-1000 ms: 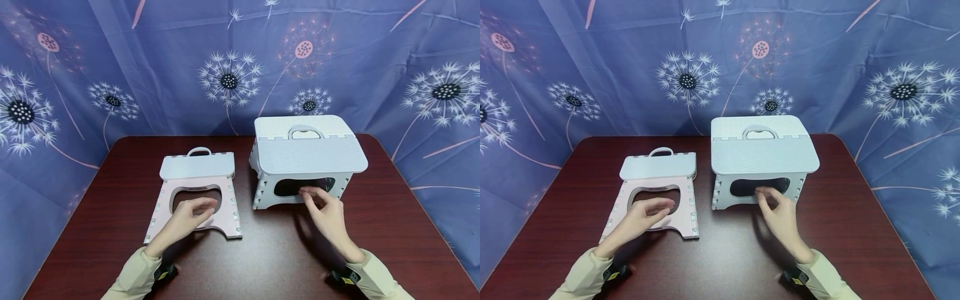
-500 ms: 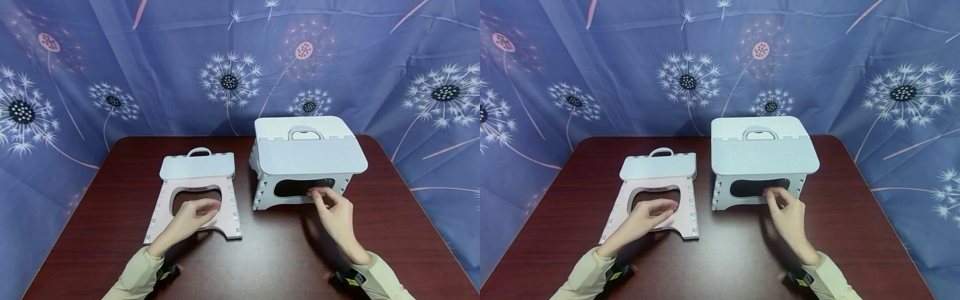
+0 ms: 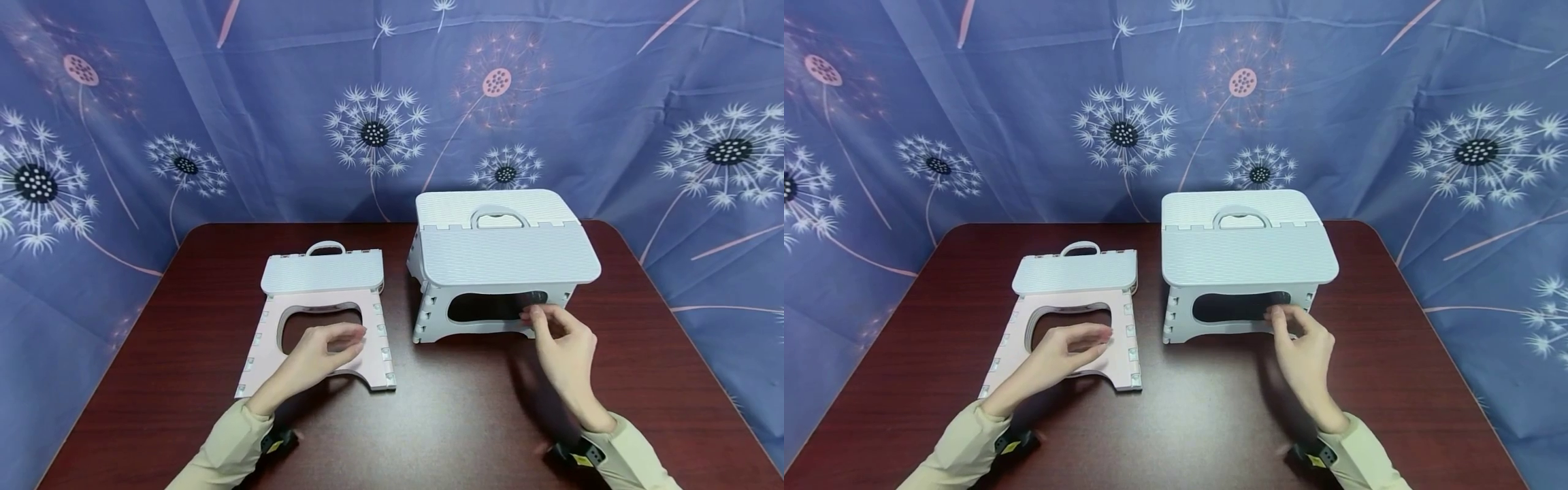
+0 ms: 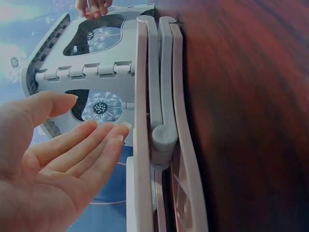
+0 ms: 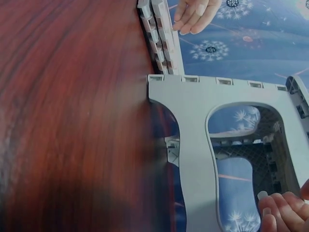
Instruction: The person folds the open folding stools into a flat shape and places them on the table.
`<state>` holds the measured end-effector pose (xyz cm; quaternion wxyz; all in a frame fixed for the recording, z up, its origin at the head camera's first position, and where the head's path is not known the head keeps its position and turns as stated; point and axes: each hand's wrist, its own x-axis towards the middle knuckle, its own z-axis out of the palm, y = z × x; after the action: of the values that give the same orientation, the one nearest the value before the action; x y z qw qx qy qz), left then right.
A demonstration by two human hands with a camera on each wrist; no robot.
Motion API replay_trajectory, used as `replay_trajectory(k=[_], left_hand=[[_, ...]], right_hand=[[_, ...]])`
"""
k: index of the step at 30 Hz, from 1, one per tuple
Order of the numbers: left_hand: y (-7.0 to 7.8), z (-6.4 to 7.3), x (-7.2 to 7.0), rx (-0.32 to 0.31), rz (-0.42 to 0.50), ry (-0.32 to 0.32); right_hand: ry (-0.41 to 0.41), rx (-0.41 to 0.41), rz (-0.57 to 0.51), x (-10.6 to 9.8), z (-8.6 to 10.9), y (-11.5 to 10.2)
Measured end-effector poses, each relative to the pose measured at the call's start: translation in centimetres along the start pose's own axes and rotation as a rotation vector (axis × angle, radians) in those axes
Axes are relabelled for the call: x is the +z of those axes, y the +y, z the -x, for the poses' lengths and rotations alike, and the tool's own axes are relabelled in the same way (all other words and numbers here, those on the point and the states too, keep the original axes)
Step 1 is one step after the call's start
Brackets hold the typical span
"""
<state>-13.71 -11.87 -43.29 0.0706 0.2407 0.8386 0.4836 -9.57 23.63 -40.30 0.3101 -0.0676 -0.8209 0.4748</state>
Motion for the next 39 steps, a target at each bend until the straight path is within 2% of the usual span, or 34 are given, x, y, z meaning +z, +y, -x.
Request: replay_trajectory(k=[9,20,24,33,39], left_hand=[[0.1,-0.5,-0.1,0.01,0.013,-0.029],[0.5,-1.2,-0.4,-0.003,-0.041,-0.073],[0.7,-1.3,-0.2,0.004,-0.042,-0.087],[0.8,-1.8,0.9,0.049,-0.107,-0.097],[1.1,-2.1,1.6,0.05,-0.149,-0.098]], right_hand=[[0.051,0.023,0.012,-0.2,-0.6,2.9],[0.105,0.022,0.049,-1.0,-1.0,3.9],[0.131,0.039,0.057,-1.2,-1.3,4.3],[0.163,0.056,0.085,-1.3,-1.7,5.2],[0.19,0.056,0.089,-1.5,-2.0,5.7]])
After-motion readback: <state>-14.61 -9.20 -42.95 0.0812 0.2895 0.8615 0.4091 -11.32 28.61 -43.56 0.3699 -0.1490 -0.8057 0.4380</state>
